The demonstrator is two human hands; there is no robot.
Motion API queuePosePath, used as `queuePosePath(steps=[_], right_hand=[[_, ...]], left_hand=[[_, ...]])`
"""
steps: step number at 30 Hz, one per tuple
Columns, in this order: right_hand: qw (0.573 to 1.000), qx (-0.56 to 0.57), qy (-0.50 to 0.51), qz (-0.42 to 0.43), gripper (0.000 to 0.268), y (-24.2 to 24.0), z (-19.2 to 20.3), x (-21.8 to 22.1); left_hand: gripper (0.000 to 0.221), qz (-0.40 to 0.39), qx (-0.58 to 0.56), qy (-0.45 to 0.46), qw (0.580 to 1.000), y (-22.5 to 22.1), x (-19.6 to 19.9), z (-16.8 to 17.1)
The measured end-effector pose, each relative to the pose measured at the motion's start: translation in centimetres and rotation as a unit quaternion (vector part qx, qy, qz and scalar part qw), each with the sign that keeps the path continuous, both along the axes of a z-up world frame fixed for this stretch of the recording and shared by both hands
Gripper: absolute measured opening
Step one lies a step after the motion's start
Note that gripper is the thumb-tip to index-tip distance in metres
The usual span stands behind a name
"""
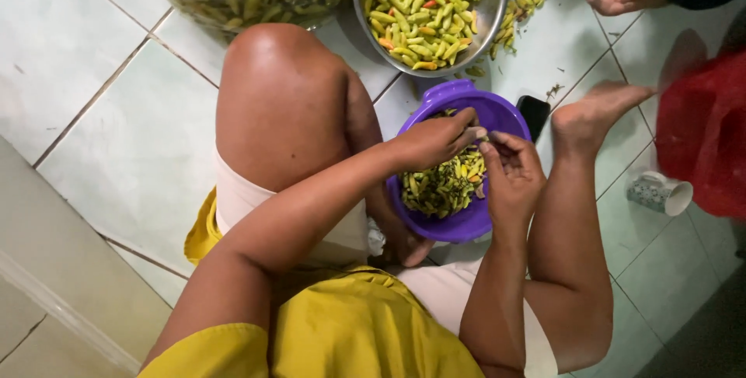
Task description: Removing stems from green and yellow chilies by hand and sorting them into a bowl.
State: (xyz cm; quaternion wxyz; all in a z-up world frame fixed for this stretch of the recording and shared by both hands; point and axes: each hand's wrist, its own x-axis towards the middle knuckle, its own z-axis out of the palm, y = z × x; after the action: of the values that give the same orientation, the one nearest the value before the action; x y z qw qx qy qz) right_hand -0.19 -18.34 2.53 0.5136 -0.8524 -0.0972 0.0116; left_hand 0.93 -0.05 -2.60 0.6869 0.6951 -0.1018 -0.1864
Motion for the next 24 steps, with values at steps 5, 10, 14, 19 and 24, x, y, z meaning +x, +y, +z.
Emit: queuePosePath(steps=[5, 10, 14, 19, 24], right_hand=[[0.997, -0.076, -0.009, 0.002, 0.011, 0.3, 1.2, 0.2], [0.998, -0.058, 0.001, 0.036, 0.012, -0.9, 0.8, 0.4], [0.996, -0.006, 0.081, 0.022, 0.007, -2.1, 0.6, 0.2], [0.991, 0.03, 0.123, -0.052, 0.006, -2.8, 1.9, 1.3], [0.975, -0.199, -0.072, -0.065, 0.044, -0.5, 4.8, 6.0]], left_hand=[[0.041, -0.011, 0.027, -0.021, 0.999, -0.6, 0.4, -1.6], [0.043, -0.029, 0.017, -0.026, 0.999, -0.2, 0.0, -0.4], [0.041, -0.046, -0.008, -0.006, 0.999, 0.1, -0.4, 0.9], [0.048, -0.064, -0.004, 0.017, 0.998, 0.0, -0.2, 0.1], [0.04, -0.046, 0.092, -0.063, 0.993, -1.5, -0.6, -1.7]])
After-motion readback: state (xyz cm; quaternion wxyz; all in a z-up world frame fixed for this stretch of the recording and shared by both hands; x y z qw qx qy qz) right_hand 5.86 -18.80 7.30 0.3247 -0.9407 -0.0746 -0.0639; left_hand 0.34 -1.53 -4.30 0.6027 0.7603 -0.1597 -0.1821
